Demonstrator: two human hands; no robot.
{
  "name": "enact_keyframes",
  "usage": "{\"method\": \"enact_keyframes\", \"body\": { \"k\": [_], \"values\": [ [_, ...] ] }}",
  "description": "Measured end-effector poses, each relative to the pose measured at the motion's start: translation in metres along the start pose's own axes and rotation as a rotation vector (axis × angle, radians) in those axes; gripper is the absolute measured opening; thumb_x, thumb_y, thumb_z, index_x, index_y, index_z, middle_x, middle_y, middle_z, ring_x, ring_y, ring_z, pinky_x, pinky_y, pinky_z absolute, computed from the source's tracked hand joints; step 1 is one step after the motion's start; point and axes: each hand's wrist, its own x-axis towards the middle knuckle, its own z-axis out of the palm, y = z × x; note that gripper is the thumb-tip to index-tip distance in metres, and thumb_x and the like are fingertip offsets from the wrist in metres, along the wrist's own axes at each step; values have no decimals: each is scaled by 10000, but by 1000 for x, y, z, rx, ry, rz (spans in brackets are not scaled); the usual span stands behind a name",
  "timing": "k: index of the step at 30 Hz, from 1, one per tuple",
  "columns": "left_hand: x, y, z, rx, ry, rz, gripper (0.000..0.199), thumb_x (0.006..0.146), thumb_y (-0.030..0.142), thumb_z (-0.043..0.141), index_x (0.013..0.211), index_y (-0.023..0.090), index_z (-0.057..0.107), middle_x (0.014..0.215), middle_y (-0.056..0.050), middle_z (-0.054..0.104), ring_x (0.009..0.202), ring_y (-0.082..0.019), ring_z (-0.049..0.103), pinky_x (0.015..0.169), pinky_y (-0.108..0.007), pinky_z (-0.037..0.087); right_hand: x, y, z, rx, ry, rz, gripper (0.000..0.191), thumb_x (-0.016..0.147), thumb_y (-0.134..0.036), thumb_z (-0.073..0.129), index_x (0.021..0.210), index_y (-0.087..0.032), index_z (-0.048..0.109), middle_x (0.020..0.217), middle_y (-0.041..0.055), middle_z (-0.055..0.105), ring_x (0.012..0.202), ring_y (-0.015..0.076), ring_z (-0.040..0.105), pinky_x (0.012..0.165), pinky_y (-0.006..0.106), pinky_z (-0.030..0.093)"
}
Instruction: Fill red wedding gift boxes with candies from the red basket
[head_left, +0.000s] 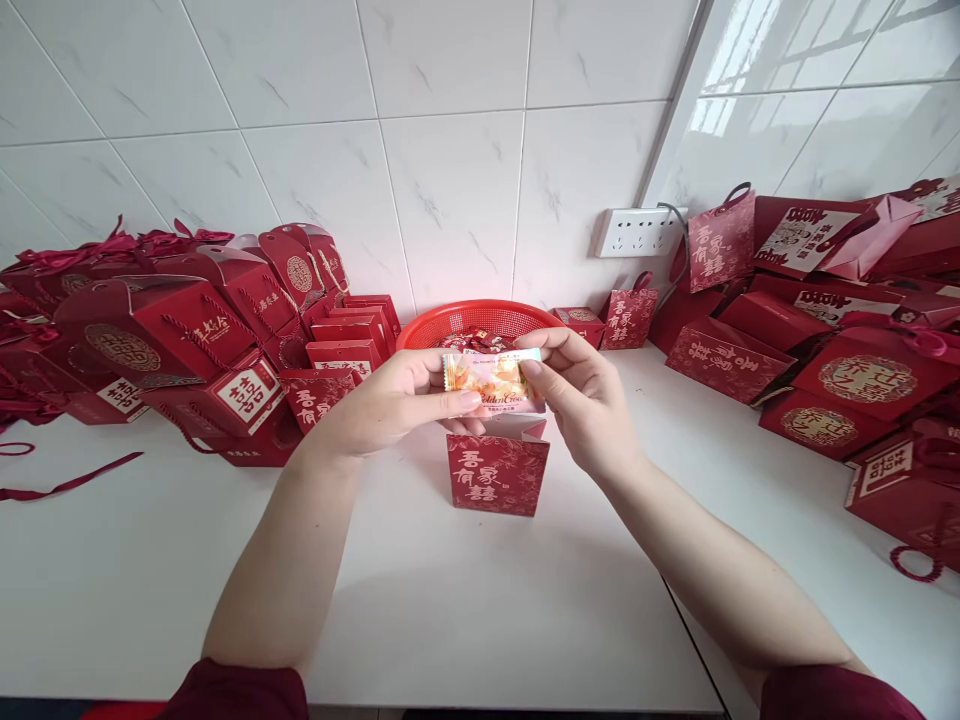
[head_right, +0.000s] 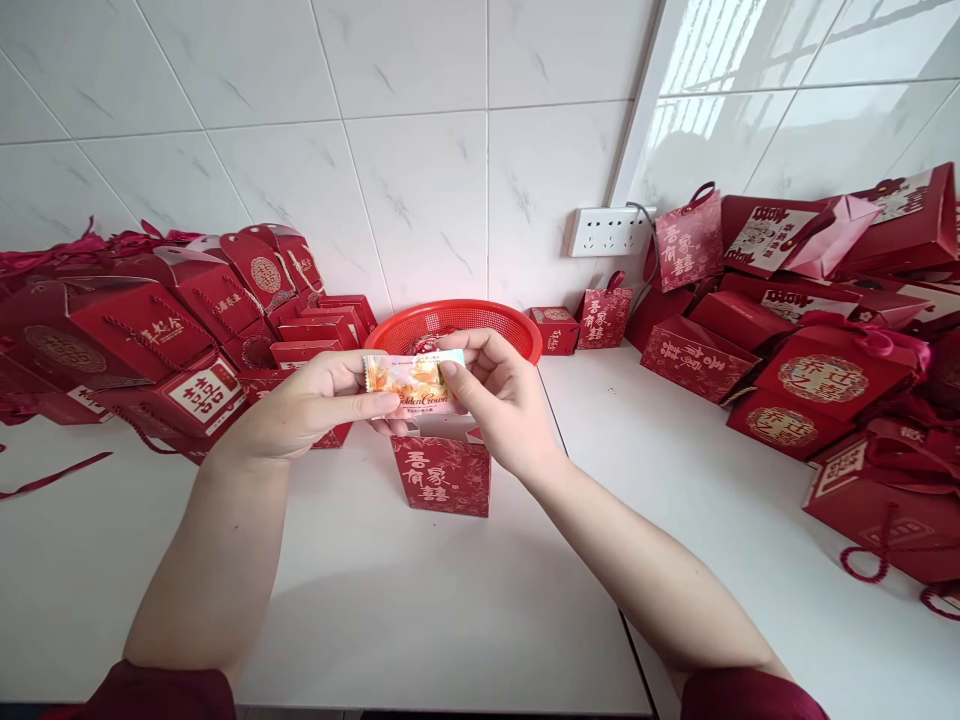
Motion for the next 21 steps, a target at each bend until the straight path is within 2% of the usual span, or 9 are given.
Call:
{"method": "enact_keyframes", "body": {
  "k": [2, 5, 7, 9, 11, 14, 17, 19, 21],
  "values": [
    [0, -1, -2, 89, 1, 22, 250, 918, 347, 651, 1109, 186, 668, 1086, -64, 722, 902, -172, 699, 786, -283, 580, 1, -6, -5, -97, -14, -43, 146, 926, -317, 659, 1040, -231, 628, 843, 5, 573, 729, 133, 574, 613, 263, 542],
    [0, -3, -7, 394, 25, 74, 284, 993, 388, 491, 946, 186, 684, 936, -33, 705, 835, -151, 650, 739, -257, 515, 4, -15, -16, -362, 15, -174, 165, 915, -316, 668, 1045, -233, 610, 893, 25, 595, 780, 160, 595, 681, 310, 572],
    [3, -6, -10, 592, -19, 91, 295, 998, 320, 442, 948, 202, 708, 920, -20, 697, 794, -145, 620, 722, -258, 475, 5, -17, -22, -450, 48, -217, 176, 907, -320, 676, 1038, -246, 584, 971, 39, 603, 813, 172, 612, 661, 310, 573],
    [7, -11, -10, 714, -94, 106, 293, 969, 239, 444, 1024, 244, 731, 967, -11, 703, 811, -150, 617, 732, -263, 452, 6, -18, -25, -448, 26, -173, 162, 913, -328, 662, 1005, -253, 551, 994, 44, 597, 803, 176, 627, 596, 295, 564],
    [12, -16, -9, 800, -126, 120, 280, 934, 222, 487, 1014, 268, 752, 934, -13, 702, 811, -159, 619, 728, -267, 439, 7, -17, -25, -478, -48, -121, 117, 928, -298, 630, 946, -243, 527, 952, 37, 598, 763, 169, 637, 561, 285, 549],
    [17, -21, -7, 865, -119, 55, 195, 858, 334, 641, 1000, 276, 762, 962, -38, 679, 810, -178, 631, 723, -279, 452, 7, -19, -25, -652, -168, -148, 107, 906, -159, 596, 877, -220, 513, 888, 16, 606, 752, 154, 633, 613, 281, 534],
    [14, -18, -5, 888, -144, -13, 351, 753, 468, 753, 1065, 308, 741, 1139, -53, 629, 955, -220, 634, 825, -313, 478, 7, -25, -29, -817, -308, -214, 175, 848, -42, 562, 849, -210, 512, 877, 5, 603, 767, 141, 603, 650, 266, 501],
    [9, -13, -3, 900, -161, -17, 367, 721, 495, 773, 1038, 312, 744, 1158, -45, 611, 1035, -242, 612, 884, -325, 469, 5, -30, -31, -918, -440, -219, 194, 825, -22, 557, 823, -210, 507, 839, -9, 587, 713, 126, 567, 599, 245, 454],
    [2, -9, 1, 885, -166, -28, 315, 710, 492, 775, 955, 297, 753, 1095, -35, 618, 1021, -244, 611, 871, -316, 466, 2, -35, -33, -991, -573, -185, 195, 822, -32, 570, 798, -212, 500, 777, -29, 572, 638, 110, 522, 546, 232, 401]
  ]
}}
